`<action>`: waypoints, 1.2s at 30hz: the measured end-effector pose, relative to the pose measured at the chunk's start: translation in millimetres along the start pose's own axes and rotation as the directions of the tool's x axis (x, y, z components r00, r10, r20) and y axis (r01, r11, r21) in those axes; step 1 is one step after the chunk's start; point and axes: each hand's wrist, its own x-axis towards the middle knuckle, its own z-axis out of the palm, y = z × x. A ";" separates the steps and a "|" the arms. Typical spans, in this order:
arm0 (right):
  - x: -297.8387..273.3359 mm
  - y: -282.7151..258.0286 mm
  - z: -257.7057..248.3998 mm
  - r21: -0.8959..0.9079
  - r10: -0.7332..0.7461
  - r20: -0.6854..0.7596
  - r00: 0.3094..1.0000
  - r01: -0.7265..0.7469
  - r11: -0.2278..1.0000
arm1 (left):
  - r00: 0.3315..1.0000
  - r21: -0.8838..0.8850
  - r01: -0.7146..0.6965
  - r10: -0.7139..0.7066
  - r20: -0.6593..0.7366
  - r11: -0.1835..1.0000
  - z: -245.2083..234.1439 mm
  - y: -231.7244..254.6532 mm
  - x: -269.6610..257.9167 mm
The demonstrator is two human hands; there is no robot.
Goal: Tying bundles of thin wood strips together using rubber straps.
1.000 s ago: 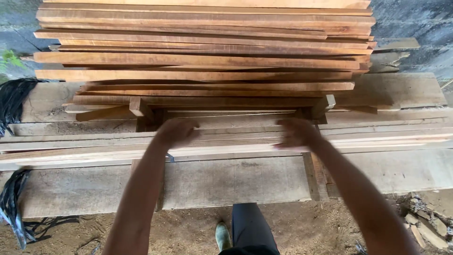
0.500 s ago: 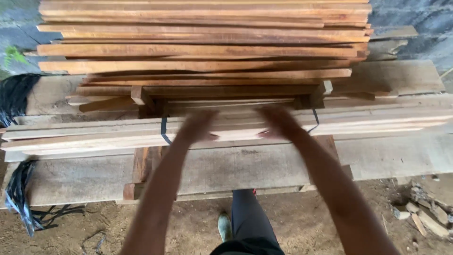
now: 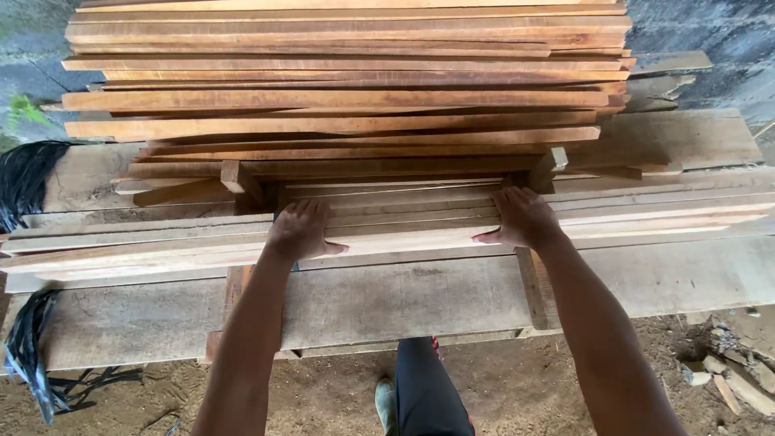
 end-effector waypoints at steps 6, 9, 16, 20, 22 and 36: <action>-2.7 1.4 2.1 -0.022 -0.056 -0.084 0.995 0.054 0.998 | 1.000 0.027 0.004 -0.004 0.011 1.000 -8.3 6.2 1.6; -2.6 0.1 3.8 -0.035 -0.059 -0.111 0.992 0.055 0.998 | 1.000 0.031 0.010 -0.011 0.025 0.999 -18.1 8.9 4.1; -7.4 3.4 7.0 -0.031 -0.056 -0.104 0.993 0.053 0.998 | 0.997 0.005 0.048 -0.049 0.058 0.999 -27.2 15.2 10.6; -6.9 1.2 11.9 -0.030 -0.082 -0.187 0.979 0.077 0.997 | 0.987 -0.038 0.098 -0.092 0.135 0.994 -36.2 18.1 11.2; -3.7 -3.7 -2.1 -0.041 -0.091 -0.210 0.973 0.084 0.996 | 0.979 -0.053 0.130 -0.119 0.167 0.990 -31.9 20.6 9.5; -5.4 3.8 15.0 0.225 0.125 0.332 0.935 -0.207 0.952 | 0.963 -0.108 0.082 -0.050 0.266 0.991 106.5 213.7 142.7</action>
